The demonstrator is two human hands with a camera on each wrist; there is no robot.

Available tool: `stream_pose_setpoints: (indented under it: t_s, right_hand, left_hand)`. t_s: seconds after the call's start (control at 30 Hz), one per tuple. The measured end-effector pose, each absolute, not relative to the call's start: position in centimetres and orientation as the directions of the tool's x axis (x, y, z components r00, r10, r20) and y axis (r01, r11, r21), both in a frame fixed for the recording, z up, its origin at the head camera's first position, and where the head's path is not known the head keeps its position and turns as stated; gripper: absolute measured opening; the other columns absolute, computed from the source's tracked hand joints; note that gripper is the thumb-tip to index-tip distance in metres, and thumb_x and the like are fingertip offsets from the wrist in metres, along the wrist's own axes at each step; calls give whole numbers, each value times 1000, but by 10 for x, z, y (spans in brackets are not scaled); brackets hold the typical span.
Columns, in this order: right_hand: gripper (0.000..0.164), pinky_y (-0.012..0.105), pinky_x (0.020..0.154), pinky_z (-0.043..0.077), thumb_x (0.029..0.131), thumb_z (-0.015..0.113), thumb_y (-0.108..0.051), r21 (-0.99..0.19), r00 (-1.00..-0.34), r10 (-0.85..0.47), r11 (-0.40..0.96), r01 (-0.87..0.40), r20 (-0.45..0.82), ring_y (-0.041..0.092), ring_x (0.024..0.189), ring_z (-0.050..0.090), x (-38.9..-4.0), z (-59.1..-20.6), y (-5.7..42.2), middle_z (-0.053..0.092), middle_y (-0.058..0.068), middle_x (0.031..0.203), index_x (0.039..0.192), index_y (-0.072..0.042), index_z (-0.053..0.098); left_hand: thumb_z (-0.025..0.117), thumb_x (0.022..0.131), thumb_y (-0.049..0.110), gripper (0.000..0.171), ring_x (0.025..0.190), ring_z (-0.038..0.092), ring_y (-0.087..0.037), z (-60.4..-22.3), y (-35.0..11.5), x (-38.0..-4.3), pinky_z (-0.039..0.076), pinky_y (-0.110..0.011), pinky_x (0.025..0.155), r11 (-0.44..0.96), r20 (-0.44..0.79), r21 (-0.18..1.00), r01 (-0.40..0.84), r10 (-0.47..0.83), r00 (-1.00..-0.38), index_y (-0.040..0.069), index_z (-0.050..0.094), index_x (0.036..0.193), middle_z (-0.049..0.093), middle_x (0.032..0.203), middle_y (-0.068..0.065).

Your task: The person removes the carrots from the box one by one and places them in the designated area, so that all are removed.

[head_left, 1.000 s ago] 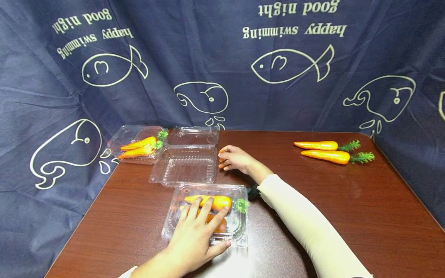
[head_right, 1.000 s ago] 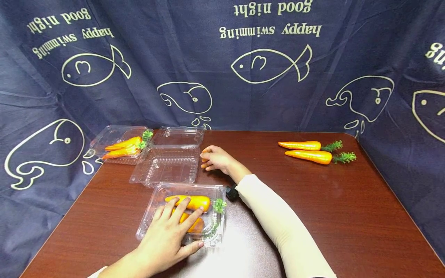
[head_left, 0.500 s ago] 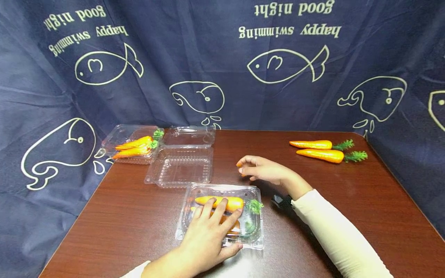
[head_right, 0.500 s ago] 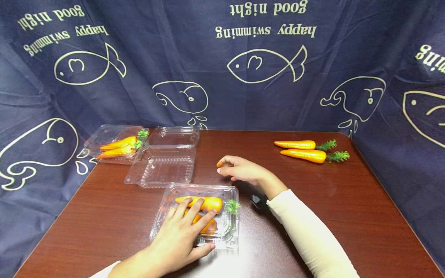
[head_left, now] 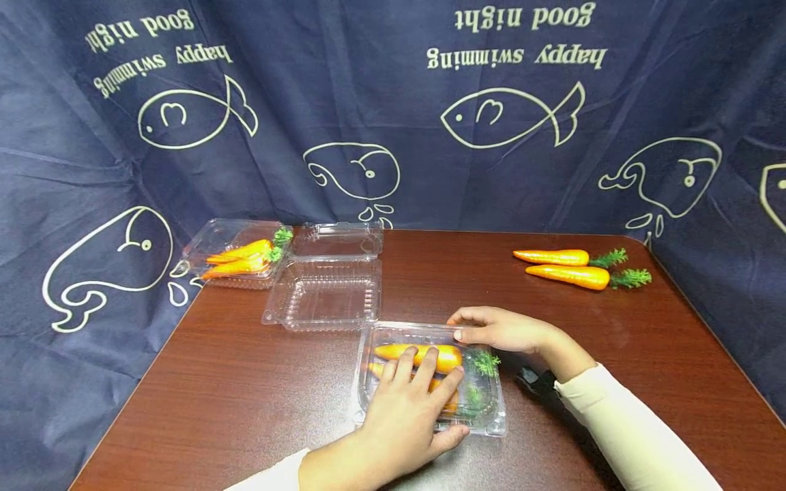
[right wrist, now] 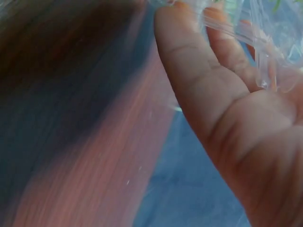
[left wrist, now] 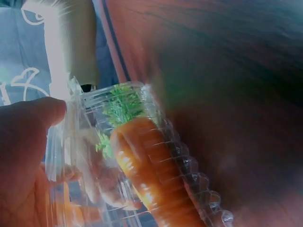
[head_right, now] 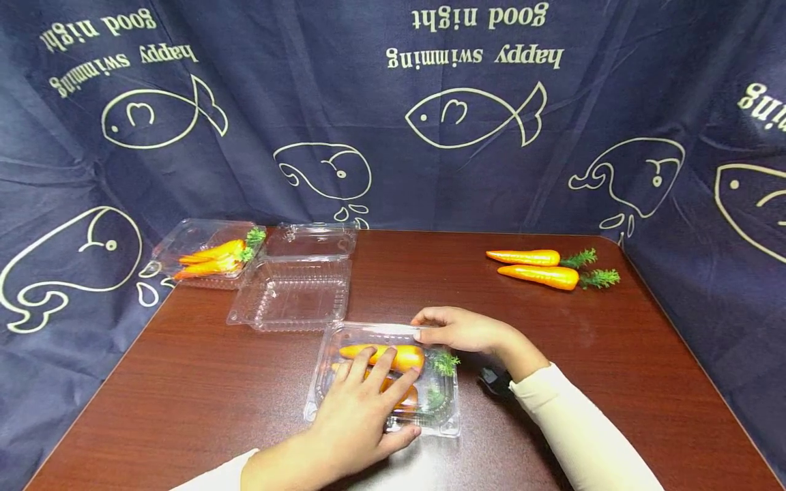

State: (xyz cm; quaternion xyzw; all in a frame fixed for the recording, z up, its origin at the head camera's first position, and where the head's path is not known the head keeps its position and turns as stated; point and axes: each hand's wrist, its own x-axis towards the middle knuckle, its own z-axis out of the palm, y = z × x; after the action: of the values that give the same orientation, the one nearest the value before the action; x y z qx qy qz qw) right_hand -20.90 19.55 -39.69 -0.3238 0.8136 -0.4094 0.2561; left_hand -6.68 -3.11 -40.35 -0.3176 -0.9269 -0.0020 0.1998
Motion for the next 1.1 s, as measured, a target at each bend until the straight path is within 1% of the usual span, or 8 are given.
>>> stream_pose_setpoints:
  t_s: [0.13, 0.33, 0.43, 0.6, 0.77, 0.87, 0.97, 1.1]
  right_hand:
    - [27, 36, 83, 47, 99, 60, -27, -834, -666, -731, 454, -314, -147, 23, 97, 58, -209, -397, 208, 65, 5, 105, 119, -9, 62]
    - [27, 35, 82, 50, 99, 62, -23, -837, -693, -709, 454, -307, -130, 25, 96, 61, -212, -394, 220, 66, 8, 106, 118, -5, 61]
    - [26, 36, 79, 51, 99, 62, -22, -835, -707, -697, 458, -306, -124, 25, 93, 61, -214, -392, 223, 66, 9, 105, 118, -4, 61]
    - [27, 35, 75, 51, 98, 62, -21, -839, -729, -675, 456, -296, -110, 25, 89, 60, -218, -391, 226, 65, 11, 104, 117, -1, 61]
    - [30, 40, 80, 53, 98, 63, -21, -854, -765, -632, 461, -242, -124, 28, 94, 62, -228, -393, 229, 65, 13, 105, 119, 1, 60]
    - [33, 40, 81, 53, 98, 64, -20, -872, -783, -607, 447, -199, -133, 31, 96, 61, -233, -395, 230, 64, 15, 107, 121, 2, 59]
    - [34, 38, 81, 53, 98, 63, -19, -888, -795, -592, 427, -173, -130, 30, 97, 60, -238, -396, 230, 63, 17, 107, 121, 5, 57]
    - [34, 37, 83, 52, 98, 62, -16, -900, -816, -565, 411, -148, -124, 28, 98, 60, -245, -397, 228, 62, 19, 108, 122, 7, 56]
  left_hand:
    - [59, 81, 73, 73, 122, 48, -35, -402, -21, -69, 42, -48, 93, 792, 372, -122, 598, 595, -713, 29, 57, 138, 54, 136, -12]
    - [63, 79, 72, 71, 123, 48, -34, -400, -16, -81, 41, -48, 96, 779, 372, -57, 625, 597, -711, 29, 60, 136, 56, 136, -9]
    - [66, 81, 68, 64, 124, 49, -33, -397, -18, -89, 39, -49, 99, 762, 377, 3, 647, 599, -707, 28, 63, 131, 57, 136, -7]
    - [75, 80, 53, 50, 123, 51, -26, -394, -30, -104, 39, -46, 102, 708, 449, 175, 684, 561, -695, 21, 69, 119, 59, 132, -6]
    - [81, 77, 40, 48, 111, 53, -24, -394, -55, -116, 43, -42, 93, 716, 558, 334, 612, 373, -741, 11, 70, 114, 61, 120, -6]
    - [82, 76, 36, 50, 100, 54, -23, -396, -71, -119, 46, -40, 81, 735, 554, 437, 518, 234, -799, 8, 68, 116, 59, 109, -5]
    - [81, 78, 35, 52, 85, 55, -19, -399, -84, -119, 46, -36, 68, 747, 478, 531, 400, 126, -869, 8, 66, 120, 59, 103, -4]
    - [77, 82, 36, 59, 71, 57, -11, -403, -97, -115, 47, -31, 63, 696, 287, 669, 261, 82, -955, 5, 60, 129, 66, 100, -4]
